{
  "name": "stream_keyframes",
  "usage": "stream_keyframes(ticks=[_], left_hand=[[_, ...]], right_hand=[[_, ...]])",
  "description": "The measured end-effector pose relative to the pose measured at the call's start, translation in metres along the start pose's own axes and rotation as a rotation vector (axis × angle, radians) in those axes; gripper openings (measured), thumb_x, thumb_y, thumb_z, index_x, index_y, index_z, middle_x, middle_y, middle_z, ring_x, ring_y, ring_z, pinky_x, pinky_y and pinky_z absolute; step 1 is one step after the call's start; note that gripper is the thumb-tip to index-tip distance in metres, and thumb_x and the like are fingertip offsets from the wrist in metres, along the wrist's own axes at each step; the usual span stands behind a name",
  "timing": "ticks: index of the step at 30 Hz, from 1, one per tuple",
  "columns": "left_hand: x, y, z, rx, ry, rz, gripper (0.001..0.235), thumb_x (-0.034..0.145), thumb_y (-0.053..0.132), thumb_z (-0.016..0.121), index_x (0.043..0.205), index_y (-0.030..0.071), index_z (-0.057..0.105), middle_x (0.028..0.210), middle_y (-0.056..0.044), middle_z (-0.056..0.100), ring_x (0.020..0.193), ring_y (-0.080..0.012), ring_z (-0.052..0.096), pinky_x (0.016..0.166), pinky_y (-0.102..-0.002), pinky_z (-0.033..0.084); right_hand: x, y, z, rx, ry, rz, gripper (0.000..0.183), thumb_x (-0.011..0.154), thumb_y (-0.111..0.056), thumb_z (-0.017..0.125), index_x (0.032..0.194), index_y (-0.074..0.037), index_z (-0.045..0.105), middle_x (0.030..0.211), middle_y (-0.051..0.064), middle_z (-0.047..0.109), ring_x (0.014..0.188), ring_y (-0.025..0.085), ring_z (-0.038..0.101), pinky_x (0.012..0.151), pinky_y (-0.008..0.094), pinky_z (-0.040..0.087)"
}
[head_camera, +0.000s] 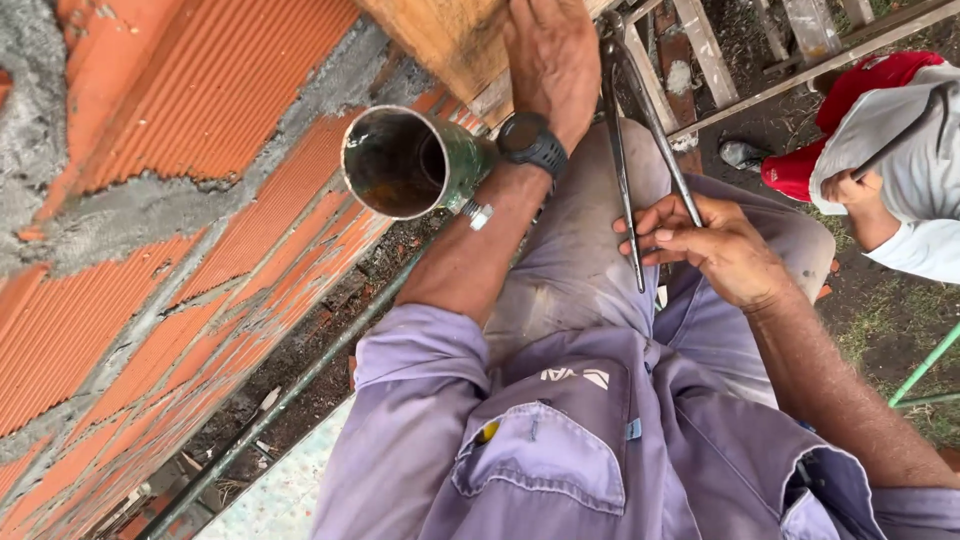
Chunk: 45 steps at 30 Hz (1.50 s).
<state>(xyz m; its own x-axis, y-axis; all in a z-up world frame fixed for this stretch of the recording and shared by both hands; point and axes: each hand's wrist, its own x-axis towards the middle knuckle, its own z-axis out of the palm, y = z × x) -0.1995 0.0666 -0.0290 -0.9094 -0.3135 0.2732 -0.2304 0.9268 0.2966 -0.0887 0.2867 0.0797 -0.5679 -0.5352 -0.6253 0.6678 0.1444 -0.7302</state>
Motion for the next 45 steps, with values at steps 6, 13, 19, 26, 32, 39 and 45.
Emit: stream_keyframes(ticks=[6, 13, 19, 26, 32, 39, 45], left_hand=[[0.013, 0.013, -0.004, 0.379, 0.098, 0.167, 0.018, 0.08, 0.015, 0.062, 0.098, 0.015, 0.066, 0.096, -0.011, 0.064, 0.092, -0.0319, 0.058, 0.087, -0.046, 0.047], [-0.016, 0.011, -0.011, -0.096, 0.052, -0.007, 0.054, 0.08, 0.005, 0.065, 0.125, 0.0, 0.034, 0.134, -0.021, 0.033, 0.126, -0.0363, 0.037, 0.11, -0.048, 0.04], [-0.059, 0.031, -0.079, -1.291, -0.459, -0.628, 0.058, 0.09, 0.046, 0.053, 0.134, 0.007, 0.051, 0.139, -0.022, 0.054, 0.113, -0.0332, 0.069, 0.097, -0.044, 0.058], [-0.051, 0.034, -0.045, -2.114, -0.52, -0.76, 0.03, 0.1, 0.035, 0.06, 0.111, 0.009, 0.071, 0.108, -0.017, 0.075, 0.095, -0.0329, 0.074, 0.084, -0.047, 0.059], [-0.051, 0.017, -0.042, -2.059, -0.467, -0.9, 0.025, 0.093, 0.039, 0.068, 0.098, 0.015, 0.07, 0.092, -0.007, 0.076, 0.084, -0.0234, 0.074, 0.071, -0.037, 0.057], [-0.047, 0.03, -0.031, -2.059, -0.406, -0.954, 0.027, 0.097, 0.032, 0.065, 0.116, 0.012, 0.069, 0.113, -0.017, 0.074, 0.081, -0.0224, 0.074, 0.064, -0.027, 0.054], [-0.039, 0.041, -0.03, -2.069, -0.338, -0.951, 0.026, 0.104, 0.029, 0.055, 0.12, 0.009, 0.063, 0.124, -0.019, 0.069, 0.094, -0.0373, 0.074, 0.06, -0.031, 0.059]], right_hand=[[-0.005, -0.001, 0.0, 0.012, 0.014, -0.014, 0.018, 0.085, -0.007, 0.061, 0.1, 0.003, 0.063, 0.12, 0.026, 0.072, 0.096, 0.033, 0.075, 0.077, 0.036, 0.06], [-0.023, -0.009, -0.003, -0.101, 0.075, -0.026, 0.017, 0.085, -0.002, 0.058, 0.1, 0.003, 0.063, 0.119, 0.022, 0.072, 0.1, 0.031, 0.074, 0.077, 0.036, 0.059], [-0.022, -0.036, -0.024, -0.336, 0.129, 0.027, 0.022, 0.087, -0.001, 0.063, 0.108, 0.002, 0.069, 0.114, 0.014, 0.068, 0.099, 0.024, 0.066, 0.087, 0.037, 0.061], [-0.019, -0.081, -0.007, -0.579, 0.152, 0.108, 0.024, 0.091, -0.007, 0.058, 0.112, -0.005, 0.071, 0.102, 0.015, 0.076, 0.096, 0.02, 0.069, 0.088, 0.033, 0.056], [0.001, -0.085, -0.019, -0.56, 0.033, 0.184, 0.032, 0.09, -0.006, 0.064, 0.121, -0.003, 0.072, 0.1, 0.014, 0.071, 0.091, 0.02, 0.064, 0.085, 0.032, 0.052], [0.027, -0.106, -0.057, -0.184, -0.077, 0.374, 0.044, 0.09, -0.016, 0.05, 0.12, 0.014, 0.059, 0.115, 0.038, 0.07, 0.097, 0.053, 0.069, 0.082, 0.061, 0.054], [0.043, -0.158, -0.045, -0.679, 0.109, 0.443, 0.04, 0.102, -0.018, 0.046, 0.124, 0.01, 0.063, 0.114, 0.035, 0.072, 0.089, 0.051, 0.068, 0.084, 0.059, 0.053]])
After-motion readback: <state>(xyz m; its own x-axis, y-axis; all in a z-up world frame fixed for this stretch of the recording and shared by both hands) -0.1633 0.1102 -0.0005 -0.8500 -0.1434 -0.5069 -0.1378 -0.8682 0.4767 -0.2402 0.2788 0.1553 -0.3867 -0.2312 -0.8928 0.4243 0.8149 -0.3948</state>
